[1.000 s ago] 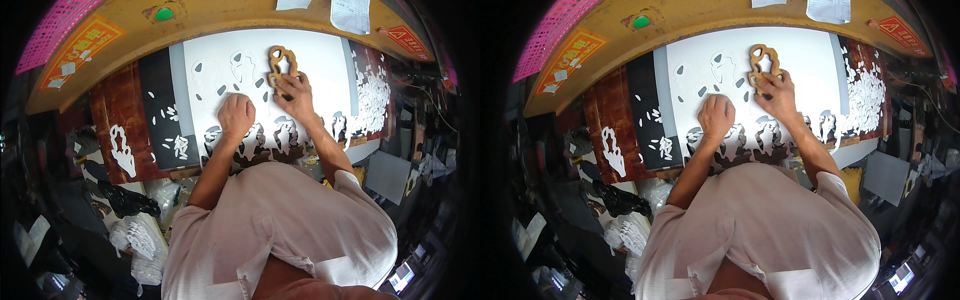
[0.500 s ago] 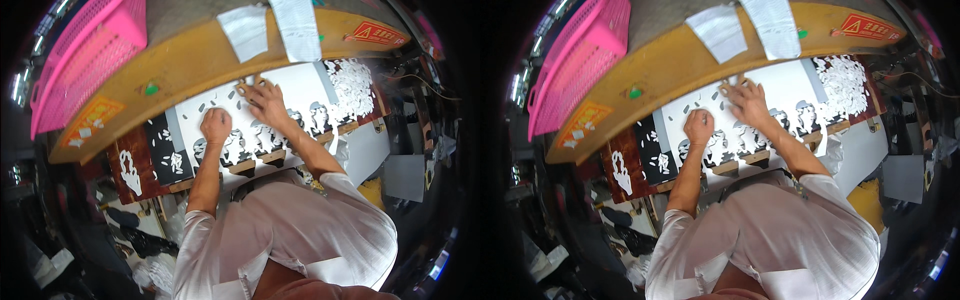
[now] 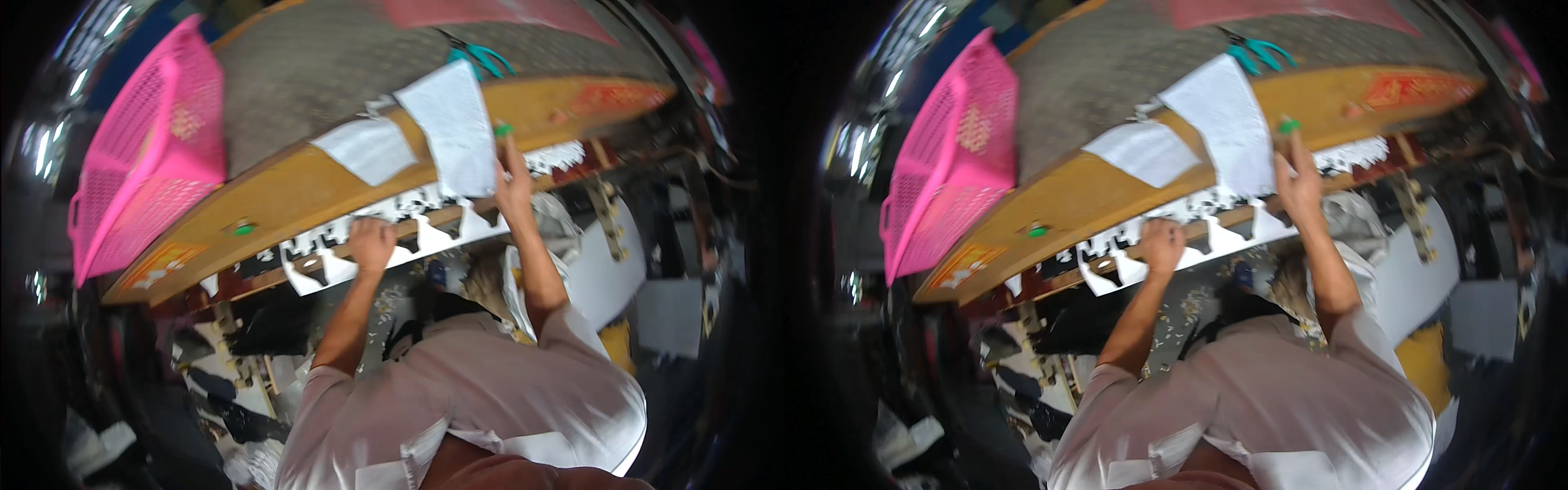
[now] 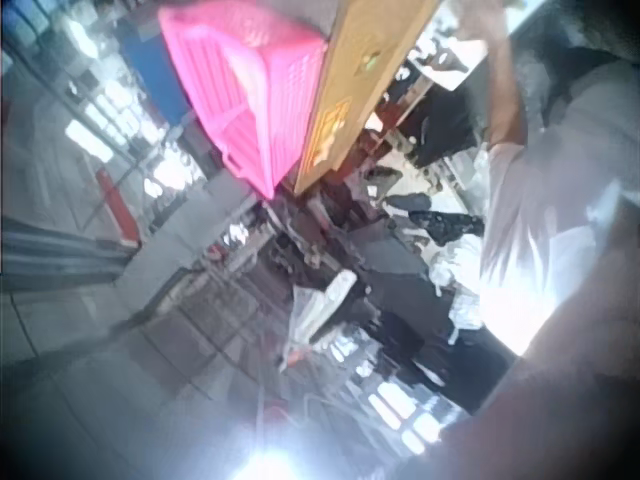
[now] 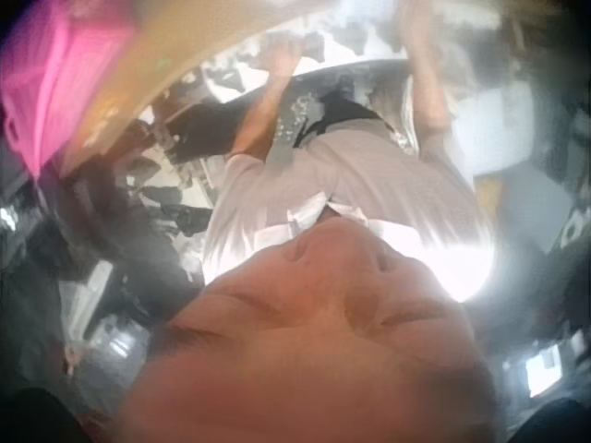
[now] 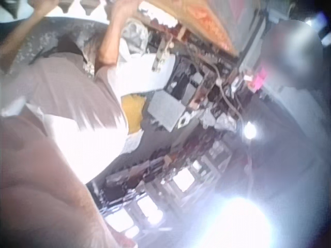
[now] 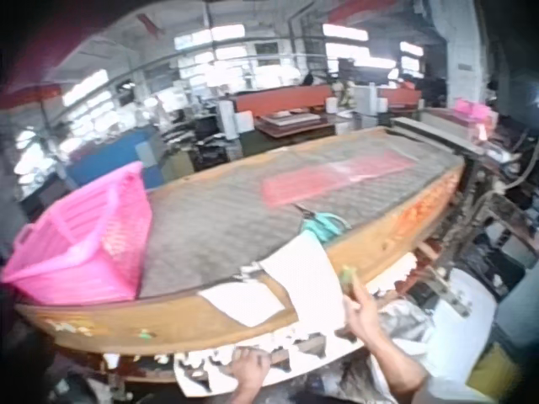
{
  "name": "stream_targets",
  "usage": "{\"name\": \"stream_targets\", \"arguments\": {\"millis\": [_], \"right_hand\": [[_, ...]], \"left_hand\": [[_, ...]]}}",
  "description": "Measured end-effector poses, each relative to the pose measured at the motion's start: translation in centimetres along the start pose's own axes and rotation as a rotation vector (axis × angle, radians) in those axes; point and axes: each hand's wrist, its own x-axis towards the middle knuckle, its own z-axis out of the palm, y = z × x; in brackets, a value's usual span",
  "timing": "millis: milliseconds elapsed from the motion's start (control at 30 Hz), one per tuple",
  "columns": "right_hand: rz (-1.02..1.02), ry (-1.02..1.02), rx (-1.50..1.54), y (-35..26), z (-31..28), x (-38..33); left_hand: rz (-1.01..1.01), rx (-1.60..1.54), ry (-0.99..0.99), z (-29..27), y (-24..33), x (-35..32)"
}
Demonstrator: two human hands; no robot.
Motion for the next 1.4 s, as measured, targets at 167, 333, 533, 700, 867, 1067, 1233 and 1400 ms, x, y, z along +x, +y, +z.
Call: {"name": "stream_targets", "arguments": {"millis": [167,333,533,700,867,1067,1233,1400], "right_hand": [[0.026,-0.654,-0.250,0.9,1.5,-9.9],[-0.160,-0.390,-0.242,1.8,3.3,-10.9],[-0.157,-0.418,-0.283,1.8,3.2,-10.6],[-0.211,-0.369,-0.279,1.2,2.2,-12.5],[0.041,-0.710,-0.288,-2.8,-3.9,-14.0],[0.004,-0.614,-0.221,-6.6,-1.1,-12.2],[-0.294,-0.698,-0.507,-8.7,6.1,-16.4],[-0.209,-0.757,-0.229,-9.9,3.4,-18.5]], "left_hand": [[0.001,0.088,-0.021,-1.8,1.5,-2.3],[-0.068,0.025,-0.045,-2.2,2.8,-1.8],[-0.085,0.006,-0.039,-2.1,3.0,-1.9],[-0.069,-0.019,-0.006,-2.9,3.9,-4.0],[-0.080,0.071,-0.271,-7.7,8.3,-7.7],[-0.227,-0.222,-0.145,-10.4,10.7,-8.6],[-0.358,-0.471,0.007,-7.8,8.9,-8.8],[-0.249,-0.456,-0.012,-8.4,10.1,-12.8]]}}
